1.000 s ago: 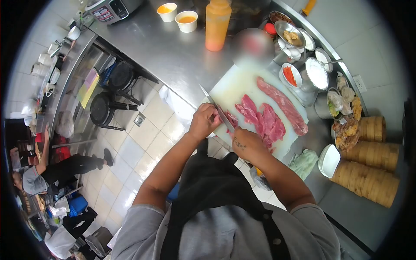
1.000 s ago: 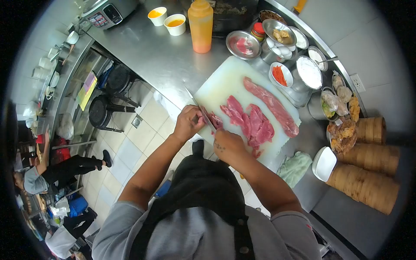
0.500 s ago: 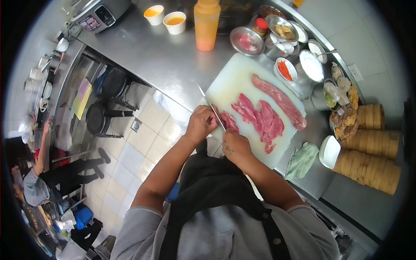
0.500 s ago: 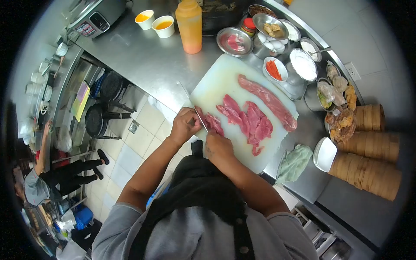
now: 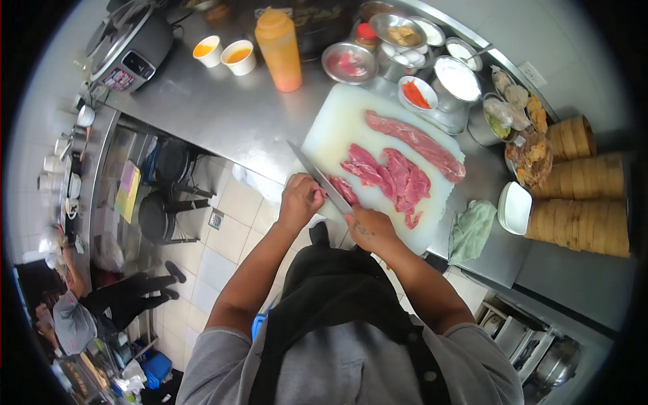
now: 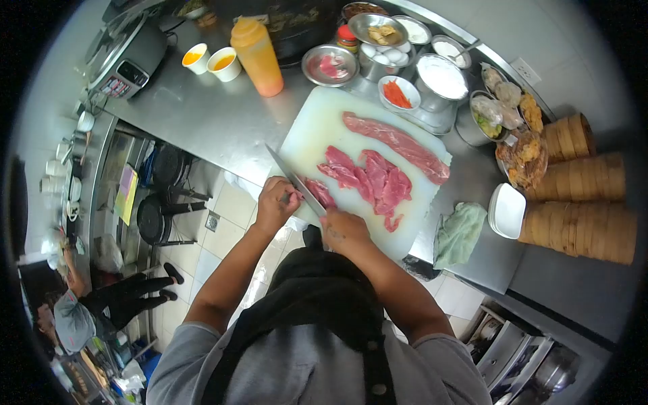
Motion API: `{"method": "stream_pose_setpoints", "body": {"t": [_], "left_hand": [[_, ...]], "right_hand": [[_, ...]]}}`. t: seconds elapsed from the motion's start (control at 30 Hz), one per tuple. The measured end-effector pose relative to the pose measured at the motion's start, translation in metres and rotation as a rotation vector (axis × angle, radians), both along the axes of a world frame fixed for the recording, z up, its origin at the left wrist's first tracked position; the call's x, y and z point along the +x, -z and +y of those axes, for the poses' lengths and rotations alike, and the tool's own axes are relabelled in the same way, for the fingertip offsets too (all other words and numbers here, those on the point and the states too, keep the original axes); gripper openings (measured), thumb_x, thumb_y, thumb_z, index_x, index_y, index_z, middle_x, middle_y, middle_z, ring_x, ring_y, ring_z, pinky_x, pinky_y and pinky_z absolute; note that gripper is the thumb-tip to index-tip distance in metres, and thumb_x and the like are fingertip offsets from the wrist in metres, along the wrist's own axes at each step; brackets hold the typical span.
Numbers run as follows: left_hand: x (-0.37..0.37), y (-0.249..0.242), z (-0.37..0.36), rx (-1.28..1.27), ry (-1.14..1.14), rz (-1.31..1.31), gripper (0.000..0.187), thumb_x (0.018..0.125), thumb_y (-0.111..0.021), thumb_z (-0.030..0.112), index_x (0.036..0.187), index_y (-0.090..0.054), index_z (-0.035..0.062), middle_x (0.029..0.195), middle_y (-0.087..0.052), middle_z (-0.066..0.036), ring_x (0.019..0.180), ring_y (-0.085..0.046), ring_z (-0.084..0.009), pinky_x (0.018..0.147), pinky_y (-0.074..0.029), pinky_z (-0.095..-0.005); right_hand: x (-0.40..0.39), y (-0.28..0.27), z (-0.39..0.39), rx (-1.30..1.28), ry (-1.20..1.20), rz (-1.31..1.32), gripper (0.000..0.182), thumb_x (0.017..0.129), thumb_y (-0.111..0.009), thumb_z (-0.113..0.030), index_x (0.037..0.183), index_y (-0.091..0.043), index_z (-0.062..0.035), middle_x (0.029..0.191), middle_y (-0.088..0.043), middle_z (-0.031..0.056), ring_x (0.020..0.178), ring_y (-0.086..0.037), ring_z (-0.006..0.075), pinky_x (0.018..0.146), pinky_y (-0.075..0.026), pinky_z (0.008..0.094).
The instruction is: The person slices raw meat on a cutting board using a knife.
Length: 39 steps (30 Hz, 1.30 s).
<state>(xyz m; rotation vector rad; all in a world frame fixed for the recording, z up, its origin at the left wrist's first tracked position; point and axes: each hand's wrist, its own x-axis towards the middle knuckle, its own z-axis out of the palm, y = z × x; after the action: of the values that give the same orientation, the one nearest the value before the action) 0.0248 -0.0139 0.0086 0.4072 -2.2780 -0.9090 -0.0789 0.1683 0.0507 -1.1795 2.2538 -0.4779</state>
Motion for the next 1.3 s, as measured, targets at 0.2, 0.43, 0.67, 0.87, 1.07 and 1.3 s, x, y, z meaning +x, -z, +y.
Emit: {"method": "stream_pose_setpoints", "body": {"t": [0.2,0.43,0.67,0.87,1.07,1.3], "left_hand": [[-0.032,0.004,0.046,0.333,0.093,0.046,0.017,0.081,-0.067,-0.006,0.096,-0.064,0.0010,0.091,-0.064,-0.011,0.081,-0.066,-0.0209,0.066,-0.052,-0.0306],[-0.116,0.006,0.020,0.270,-0.207,-0.157,0.023,0.084,-0.073,0.015,0.103,-0.067,0.0034,0.097,-0.070,-0.015,0.075,-0.070,-0.0236,0.065,-0.055,-0.0359],[-0.150,-0.042,0.004,0.498,0.011,-0.865,0.032,0.070,-0.082,0.032,0.085,-0.073,0.0047,0.082,-0.072,-0.018,0.078,-0.072,-0.0327,0.074,-0.056,-0.0412],[-0.132,-0.030,-0.001,0.308,-0.048,-0.592,0.027,0.072,-0.079,0.027,0.074,-0.069,0.0030,0.073,-0.069,-0.018,0.073,-0.072,-0.0280,0.068,-0.055,-0.0392],[-0.079,-0.121,-0.031,0.408,-0.067,-0.046,0.021,0.077,-0.072,0.000,0.079,-0.051,0.0025,0.073,-0.068,-0.012,0.073,-0.070,-0.0175,0.064,-0.056,-0.0316],[-0.028,-0.107,-0.034,0.889,0.148,-0.175,0.027,0.076,-0.070,-0.008,0.092,-0.050,-0.0025,0.085,-0.069,-0.014,0.074,-0.070,-0.0202,0.065,-0.058,-0.0302]], "right_hand": [[-0.029,-0.018,0.067,0.125,0.194,0.097,0.031,0.098,-0.052,-0.031,0.100,-0.062,-0.0010,0.083,-0.069,0.0240,0.079,-0.068,0.0440,0.075,-0.052,0.0531],[-0.041,-0.089,0.113,-0.106,0.432,0.065,0.035,0.100,-0.053,-0.035,0.095,-0.060,-0.0009,0.076,-0.068,0.0226,0.076,-0.067,0.0449,0.070,-0.052,0.0503],[-0.046,-0.042,0.120,-0.275,0.534,0.097,0.037,0.100,-0.052,-0.038,0.096,-0.060,-0.0023,0.077,-0.068,0.0230,0.075,-0.067,0.0449,0.070,-0.052,0.0510],[-0.050,-0.036,0.127,-0.308,0.565,0.123,0.036,0.101,-0.051,-0.037,0.098,-0.060,-0.0021,0.081,-0.069,0.0233,0.077,-0.067,0.0446,0.071,-0.051,0.0523],[-0.036,-0.034,0.112,-0.060,0.177,0.128,0.031,0.099,-0.050,-0.031,0.101,-0.061,-0.0015,0.080,-0.069,0.0227,0.078,-0.068,0.0428,0.073,-0.053,0.0524],[-0.042,-0.014,0.081,0.052,-0.063,0.175,0.033,0.098,-0.052,-0.029,0.107,-0.064,-0.0003,0.084,-0.070,0.0229,0.084,-0.069,0.0412,0.082,-0.051,0.0517]]}}
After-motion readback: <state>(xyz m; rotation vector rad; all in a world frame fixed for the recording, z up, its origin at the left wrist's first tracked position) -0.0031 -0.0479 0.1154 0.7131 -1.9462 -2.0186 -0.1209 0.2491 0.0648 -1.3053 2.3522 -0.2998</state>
